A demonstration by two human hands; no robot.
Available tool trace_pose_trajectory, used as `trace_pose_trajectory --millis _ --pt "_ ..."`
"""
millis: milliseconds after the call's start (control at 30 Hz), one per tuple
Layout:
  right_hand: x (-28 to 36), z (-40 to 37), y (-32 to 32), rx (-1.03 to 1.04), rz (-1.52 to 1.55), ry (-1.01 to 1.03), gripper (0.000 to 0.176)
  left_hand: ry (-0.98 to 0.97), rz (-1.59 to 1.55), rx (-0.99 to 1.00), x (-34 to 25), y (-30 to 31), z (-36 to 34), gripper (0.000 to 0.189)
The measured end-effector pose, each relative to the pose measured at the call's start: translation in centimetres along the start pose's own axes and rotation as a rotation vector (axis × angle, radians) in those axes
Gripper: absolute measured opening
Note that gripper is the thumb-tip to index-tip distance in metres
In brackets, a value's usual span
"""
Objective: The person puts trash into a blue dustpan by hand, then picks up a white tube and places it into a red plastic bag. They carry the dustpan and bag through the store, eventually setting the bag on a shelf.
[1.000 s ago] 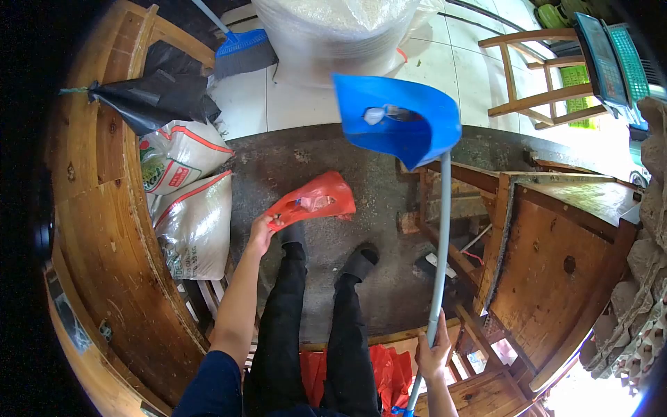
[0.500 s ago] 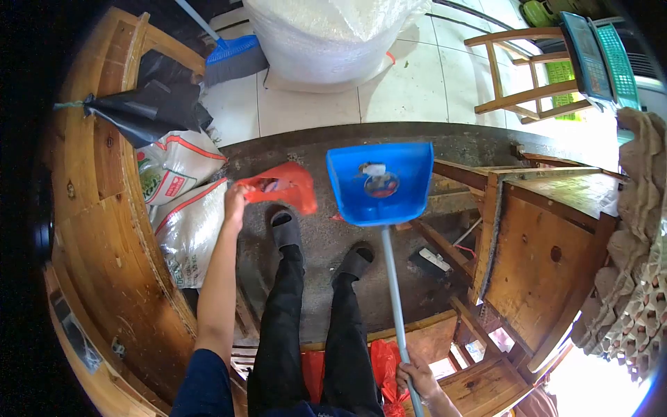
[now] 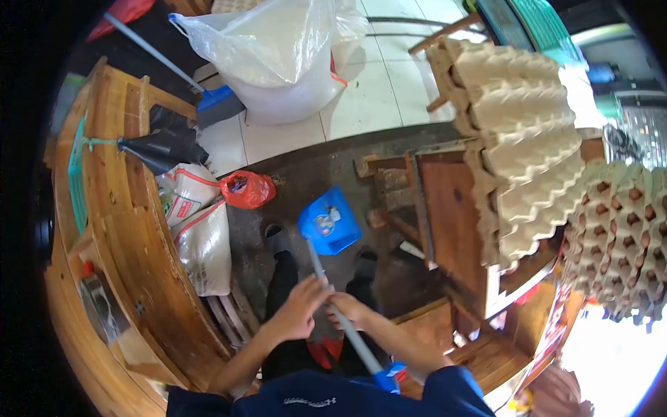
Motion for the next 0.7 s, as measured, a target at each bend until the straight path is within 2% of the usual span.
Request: trace_pose_trajectory --millis 33,67,100,133,200,233,300,367,433,467,500,567,600,633,667,700 --pt "0.8 -0.9 -1.1 -0.063 -0.107 0.057 0.017 0.04 -0.051 0.02 -2.8 -0.5 0.1 0.076" --pt "0.1 2.8 2.1 0.268 -0.435 0.344 0.022 -0.004 -0.087 -0.049 -5.6 0.4 0.4 0.069" --pt "-0.7 3.1 3.8 0.254 -0.435 0.335 0.022 -0.055 -0.124 -0.118 -8.1 0.9 0.8 0.062" --pt "-0.3 3.5 4.8 0.233 -0.361 0.231 0.026 -0.047 -0.125 -0.138 -9.8 -0.1 1.4 0.062" --pt "0.3 4.3 5.2 0.204 -0.226 0.006 0.034 -0.235 -0.25 -0.219 -12.8 -2.0 1.5 0.044" --pt "0.1 4.3 5.0 0.133 -0.186 -0.038 0.037 -0.209 -0.232 -0.234 -12.9 -2.9 1.4 0.044" --pt "-0.4 4.2 5.4 0.07 -0.16 -0.1 0.043 0.005 -0.109 -0.419 -11.9 -3.8 0.4 0.026" --pt "1.2 3.1 9.3 -0.129 -0.466 0.273 0.041 0.274 -0.029 -0.711 -9.3 -1.5 -1.4 0.018" --pt "2.5 3.8 15.8 -0.272 -0.511 0.294 0.041 0.743 -0.313 -0.892 -5.4 -0.7 -6.5 0.006" --pt "3.3 4.0 19.1 -0.368 -0.467 0.289 0.04 0.916 -0.187 -1.191 -3.5 -1.7 -9.3 0.01" --pt "4.0 4.8 23.8 -0.468 -0.428 0.284 0.04 0.946 -0.326 -1.24 -2.1 -2.5 -12.5 0.011" --pt "5.7 7.1 33.3 -0.749 -0.579 0.346 0.041 0.996 -0.608 -1.363 0.7 -4.4 -18.9 0.017" --pt "7.0 6.2 34.3 -0.913 -0.732 0.314 0.043 0.812 -0.813 -1.523 0.0 -1.6 -19.3 0.019" --pt "8.0 5.4 34.9 -1.078 -0.883 0.274 0.046 0.731 -0.731 -1.544 -0.4 -0.2 -19.5 0.021" --pt "8.6 6.1 36.6 -1.097 -0.894 0.248 0.046 0.653 -0.65 -1.56 -0.8 1.0 -19.4 0.025" --pt "9.0 6.9 38.5 -1.221 -1.016 0.271 0.05 0.611 -0.689 -1.57 -1.5 2.7 -18.0 0.035"
Point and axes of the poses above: each hand's wrist, its own z-axis towards the middle knuckle, its own y-axis out of the back of the hand, x = y × z, the point moved 3 cm from there along z, towards the middle knuckle, and after that the axes turned 13 degrees about z, right-handed, at the moved point
